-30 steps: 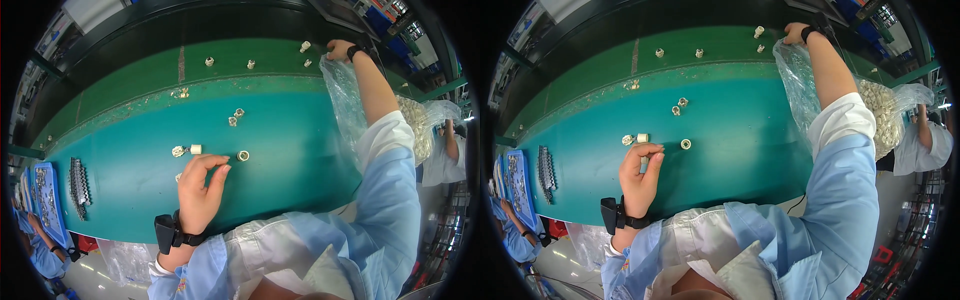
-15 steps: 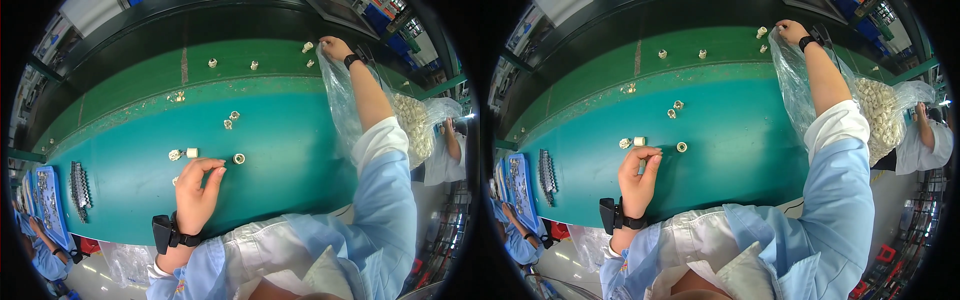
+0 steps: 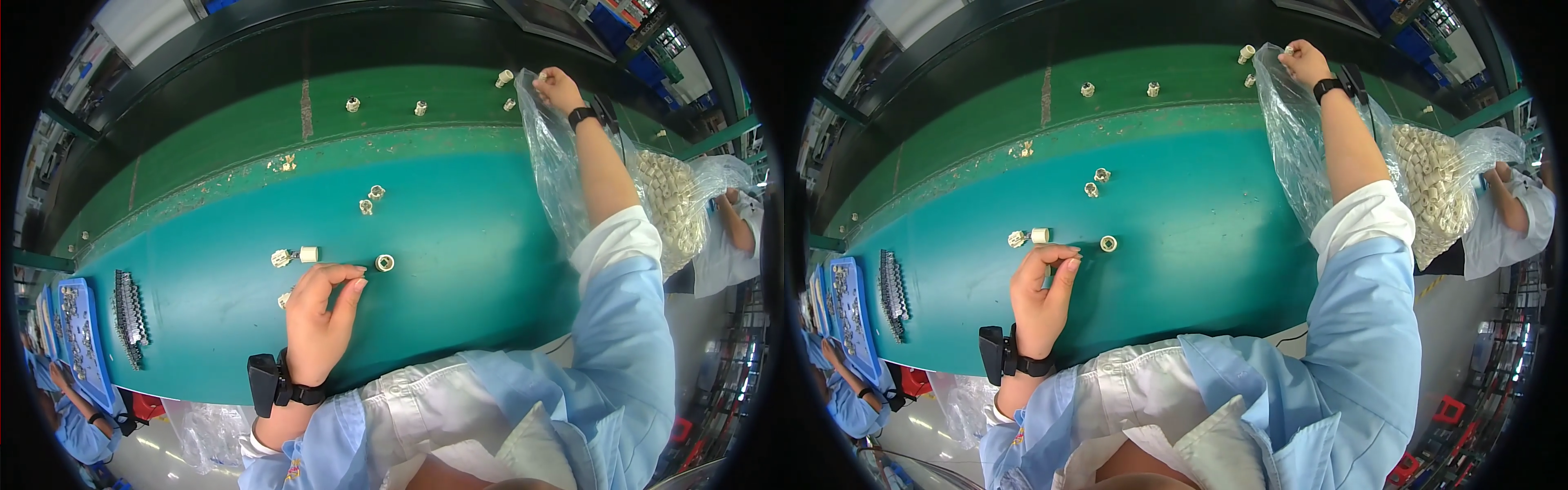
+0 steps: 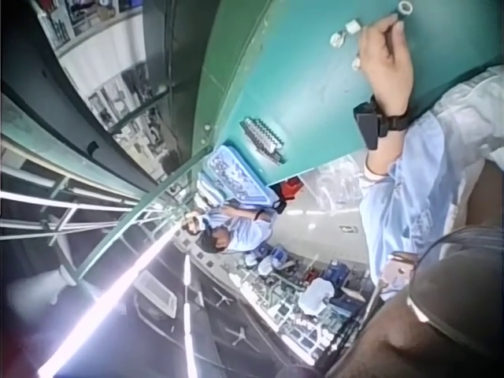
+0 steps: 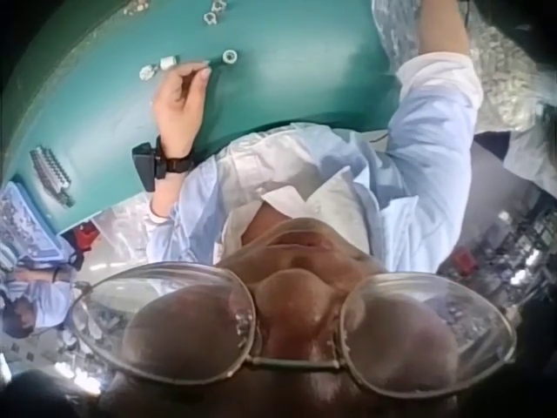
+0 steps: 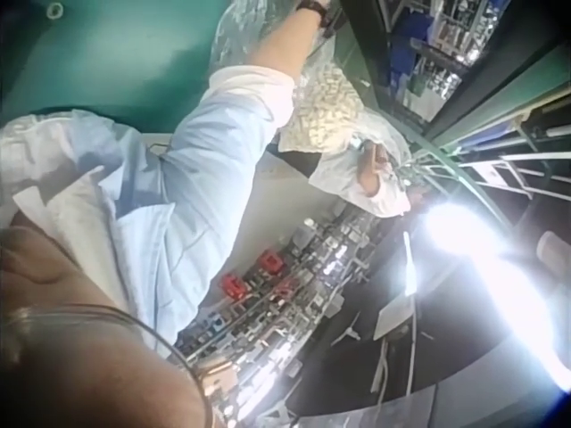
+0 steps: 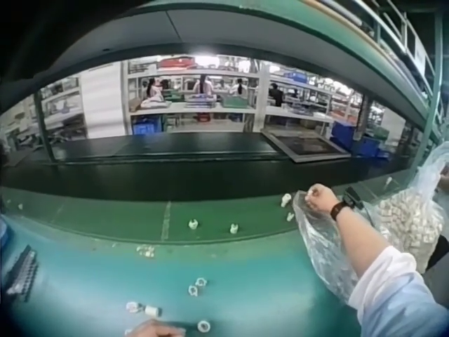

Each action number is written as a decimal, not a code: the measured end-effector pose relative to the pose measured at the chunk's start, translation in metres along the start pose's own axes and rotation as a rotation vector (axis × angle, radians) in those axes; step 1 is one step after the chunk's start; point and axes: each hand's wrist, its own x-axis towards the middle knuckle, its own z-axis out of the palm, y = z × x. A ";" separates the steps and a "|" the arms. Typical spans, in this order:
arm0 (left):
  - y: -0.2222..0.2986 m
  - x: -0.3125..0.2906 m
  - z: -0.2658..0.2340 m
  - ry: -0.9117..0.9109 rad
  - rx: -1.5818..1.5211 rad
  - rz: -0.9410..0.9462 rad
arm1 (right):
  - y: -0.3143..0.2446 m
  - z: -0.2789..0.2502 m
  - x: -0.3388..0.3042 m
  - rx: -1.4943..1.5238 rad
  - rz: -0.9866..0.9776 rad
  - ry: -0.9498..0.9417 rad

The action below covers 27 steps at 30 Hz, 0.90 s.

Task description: The person picks up a plastic housing and a metal component, fits the component into the housing, and then presses a plastic cap onto the assembly before placing it on the workbench.

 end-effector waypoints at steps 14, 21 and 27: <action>0.001 -0.002 0.007 -0.030 0.064 0.124 | -0.018 -0.047 -0.097 0.863 0.226 -0.330; -0.001 -0.001 0.007 -0.032 0.055 0.085 | -0.033 -0.058 -0.075 0.656 0.131 -0.038; -0.003 0.000 0.008 -0.050 0.086 0.128 | 0.000 -0.029 -0.023 0.097 -0.073 0.149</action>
